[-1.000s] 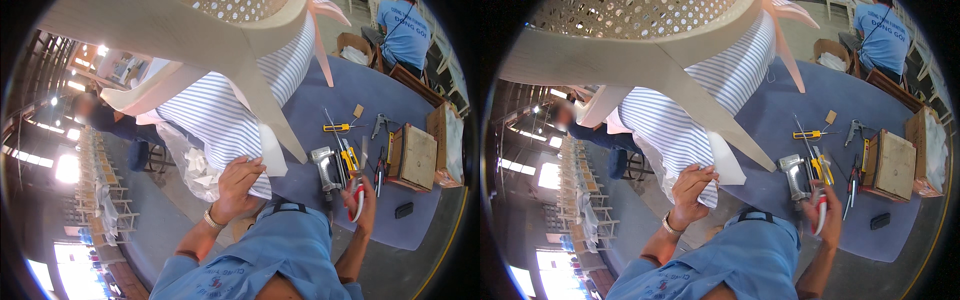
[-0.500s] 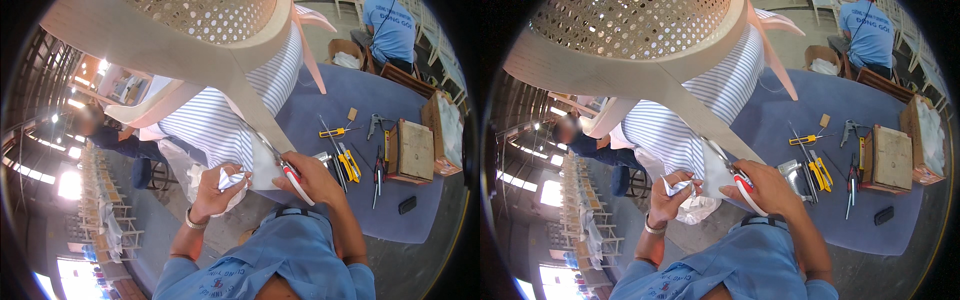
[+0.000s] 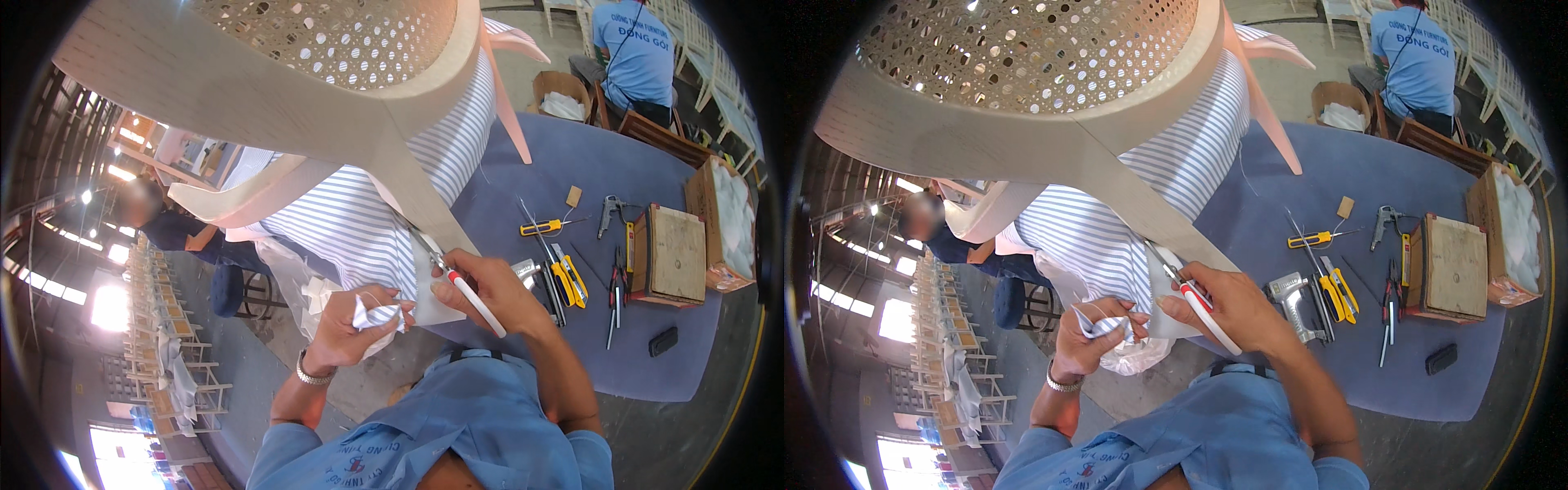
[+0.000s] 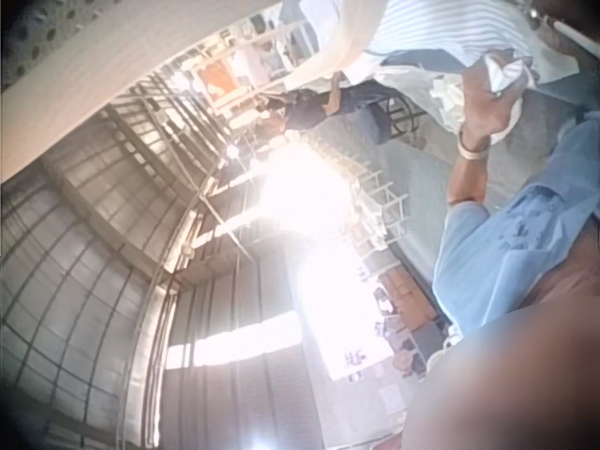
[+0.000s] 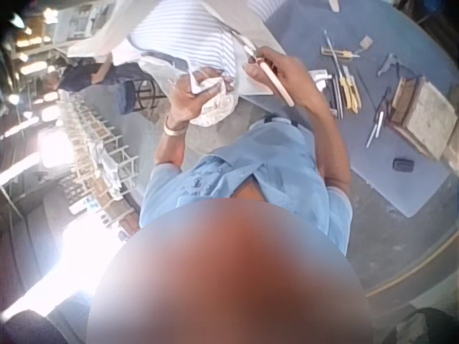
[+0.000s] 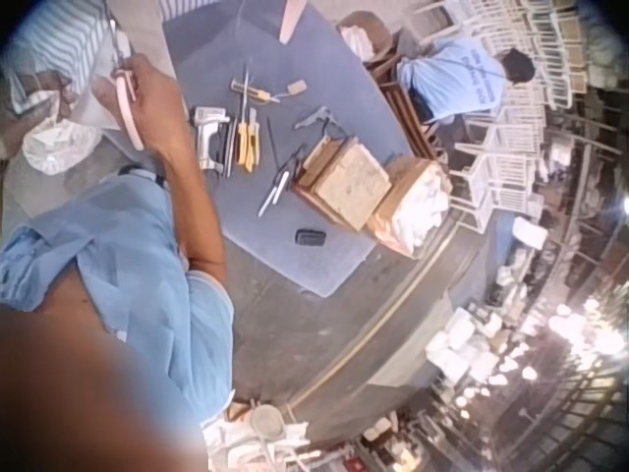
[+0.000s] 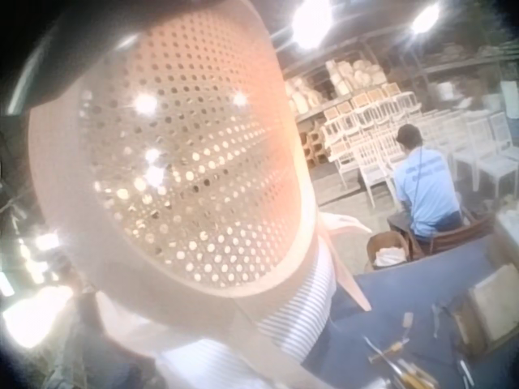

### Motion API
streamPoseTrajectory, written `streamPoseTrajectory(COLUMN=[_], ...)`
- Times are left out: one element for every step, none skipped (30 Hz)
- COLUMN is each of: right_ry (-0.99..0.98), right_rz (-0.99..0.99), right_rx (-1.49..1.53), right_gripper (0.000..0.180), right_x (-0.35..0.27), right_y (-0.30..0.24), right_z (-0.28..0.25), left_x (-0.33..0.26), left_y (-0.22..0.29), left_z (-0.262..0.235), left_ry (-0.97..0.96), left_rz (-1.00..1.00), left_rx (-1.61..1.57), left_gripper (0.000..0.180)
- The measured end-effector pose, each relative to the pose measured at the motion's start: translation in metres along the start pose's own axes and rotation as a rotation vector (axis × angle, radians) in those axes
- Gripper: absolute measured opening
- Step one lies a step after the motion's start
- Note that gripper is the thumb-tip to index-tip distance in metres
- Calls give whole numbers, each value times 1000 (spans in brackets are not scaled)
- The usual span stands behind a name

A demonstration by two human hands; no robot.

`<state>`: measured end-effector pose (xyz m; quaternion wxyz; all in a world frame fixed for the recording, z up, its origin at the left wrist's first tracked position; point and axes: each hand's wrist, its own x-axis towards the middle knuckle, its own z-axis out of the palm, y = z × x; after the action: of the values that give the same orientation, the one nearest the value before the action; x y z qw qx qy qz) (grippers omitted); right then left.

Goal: The person is reupholstering a white plastic chair with striped fabric. They stretch the fabric over the seat, use a staple gun to secure it, and trim excess material with a utility knife. The person retrieves a screwdriver from a locker and returns to continue securing the fabric.

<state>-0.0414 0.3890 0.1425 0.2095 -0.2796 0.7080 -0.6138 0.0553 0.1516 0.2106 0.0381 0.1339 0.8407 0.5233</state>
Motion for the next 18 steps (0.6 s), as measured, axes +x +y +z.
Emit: streamPoseTrajectory(right_ry=[23, 45, 59, 69, 70, 73, 77, 80, 82, 80, 77, 75, 103, 132, 160, 165, 169, 173], right_rz=[-7, -13, 9, -12, -4, 3, 0, 0, -2, 1, 4, 6, -35, -77, -117, -131, -146, -160], right_rx=[9, 18, 16, 35, 46, 53, 53, 54, 53, 44, 35, 28, 37, 45, 52, 48, 44, 40], right_gripper=[63, 63, 63, 62, 61, 60, 59, 58, 57, 55, 53, 52, 48, 44, 41, 41, 42, 42], right_x=[0, 0, 1, 2, 2, 3, 4, 4, 4, 5, 5, 5, 5, 6, 7, 7, 8, 8], right_y=[1, 3, 4, 6, 7, 9, 10, 12, 13, 14, 16, 17, 19, 20, 22, 23, 24, 24], right_z=[4, 7, 10, 12, 13, 14, 14, 14, 14, 15, 16, 17, 18, 20, 21, 22, 23, 23], left_x=[1, 1, 2, 4, 4, 5, 6, 6, 6, 7, 7, 8, 8, 8, 9, 9, 9, 9], left_y=[1, 2, 2, 1, 0, -1, -3, -6, -8, -10, -12, -13, -14, -15, -15, -15, -14, -14], left_z=[1, 2, 3, 4, 5, 7, 8, 9, 11, 12, 13, 14, 16, 18, 19, 21, 24, 26], left_ry=[0, -7, -20, -13, -8, -8, -1, 2, 6, 9, 13, 16, 19, 21, 21, 33, 43, 58], left_rz=[-3, 8, -6, 25, 52, 88, 94, 102, 111, 143, 176, 207, 228, 249, 276, 282, 292, 300], left_rx=[48, 107, 113, 133, 154, 185, 208, 240, 272, 305, 339, 373, 426, 479, 532, 552, 572, 596], left_gripper=[13, 12, 12, 12, 12, 11, 11, 10, 9, 16, 24, 32, 31, 30, 29, 27, 26, 25])
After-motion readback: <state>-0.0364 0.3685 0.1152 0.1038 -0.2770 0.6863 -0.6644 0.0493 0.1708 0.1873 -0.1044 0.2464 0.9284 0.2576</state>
